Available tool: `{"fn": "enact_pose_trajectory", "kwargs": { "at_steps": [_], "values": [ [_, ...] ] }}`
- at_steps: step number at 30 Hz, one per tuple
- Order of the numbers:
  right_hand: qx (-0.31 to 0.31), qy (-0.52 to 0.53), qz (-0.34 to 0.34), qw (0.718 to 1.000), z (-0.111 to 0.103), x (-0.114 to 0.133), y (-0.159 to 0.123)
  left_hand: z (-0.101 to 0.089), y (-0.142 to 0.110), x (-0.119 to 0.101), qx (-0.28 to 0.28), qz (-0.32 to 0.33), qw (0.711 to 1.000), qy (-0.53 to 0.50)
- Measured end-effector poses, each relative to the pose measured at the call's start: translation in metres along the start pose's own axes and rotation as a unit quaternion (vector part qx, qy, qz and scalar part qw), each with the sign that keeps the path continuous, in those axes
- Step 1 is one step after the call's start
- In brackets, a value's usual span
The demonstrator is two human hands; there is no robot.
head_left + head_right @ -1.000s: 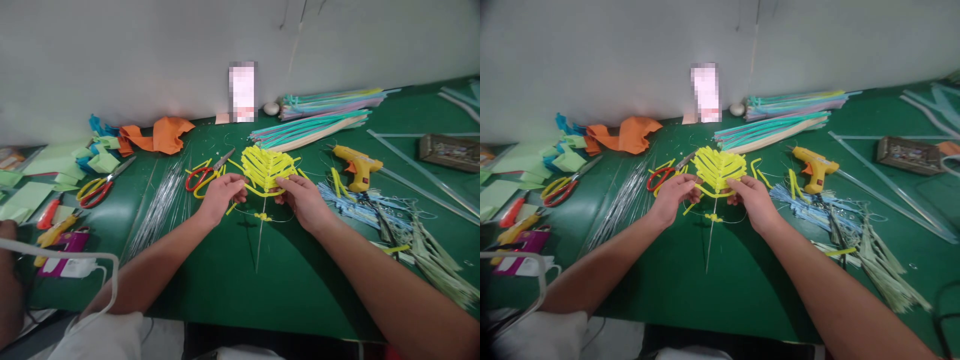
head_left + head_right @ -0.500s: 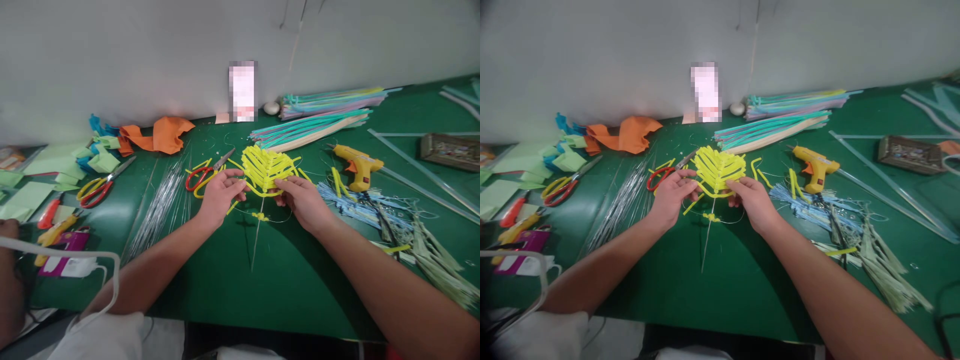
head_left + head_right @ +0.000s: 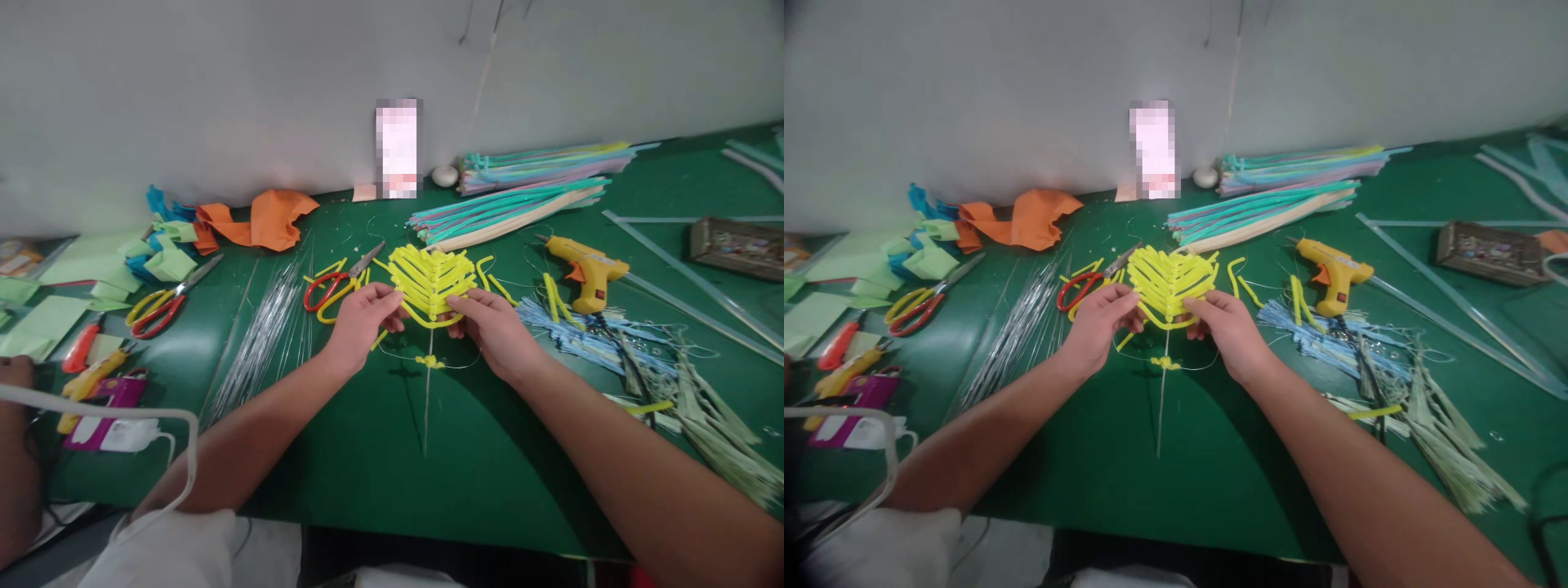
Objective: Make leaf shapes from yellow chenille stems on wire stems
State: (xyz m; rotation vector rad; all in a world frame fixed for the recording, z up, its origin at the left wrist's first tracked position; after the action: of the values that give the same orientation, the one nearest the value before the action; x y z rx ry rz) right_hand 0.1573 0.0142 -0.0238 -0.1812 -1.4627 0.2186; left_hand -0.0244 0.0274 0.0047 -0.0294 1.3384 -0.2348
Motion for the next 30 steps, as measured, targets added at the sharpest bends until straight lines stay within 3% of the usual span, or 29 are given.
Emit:
{"fn": "enact_pose_trajectory", "kwargs": {
  "at_steps": [14, 16, 20, 23, 26, 28, 30],
  "values": [
    [-0.037, 0.032, -0.026, 0.998, -0.002, 0.001, 0.0, 0.001, 0.001, 0.004, 0.023, -0.022, 0.999, 0.011],
    [-0.023, 0.012, -0.011, 1.0, -0.002, 0.001, 0.0, -0.004, 0.003, 0.0, -0.013, 0.029, 0.999, 0.022],
    [0.028, -0.055, 0.002, 0.998, 0.001, 0.0, 0.001, -0.02, 0.011, -0.027, -0.11, 0.221, 0.969, 0.019],
    [0.055, -0.124, -0.006, 0.991, 0.003, -0.001, 0.001, -0.023, 0.033, -0.051, -0.122, 0.294, 0.947, 0.054],
    [0.069, -0.249, -0.032, 0.966, 0.005, 0.002, -0.002, -0.008, 0.074, -0.06, -0.034, 0.257, 0.942, 0.215],
    [0.049, -0.356, -0.054, 0.932, 0.005, 0.005, -0.005, 0.005, 0.104, -0.054, 0.021, 0.223, 0.909, 0.352],
    [0.009, -0.46, -0.081, 0.884, 0.004, 0.01, -0.008, 0.016, 0.129, -0.045, 0.031, 0.219, 0.868, 0.445]
  ]
}}
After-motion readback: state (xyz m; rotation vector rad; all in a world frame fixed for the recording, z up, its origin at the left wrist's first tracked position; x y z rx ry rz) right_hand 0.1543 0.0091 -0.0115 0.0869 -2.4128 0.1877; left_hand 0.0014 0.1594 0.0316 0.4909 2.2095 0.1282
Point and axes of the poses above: each hand's wrist, its own y-axis towards the middle knuckle, its own z-axis out of the palm, x = y × z, the point moved 3 cm from there along y, towards the middle knuckle, and after that the axes turned 10 degrees about -y, right-handed, at the moved point
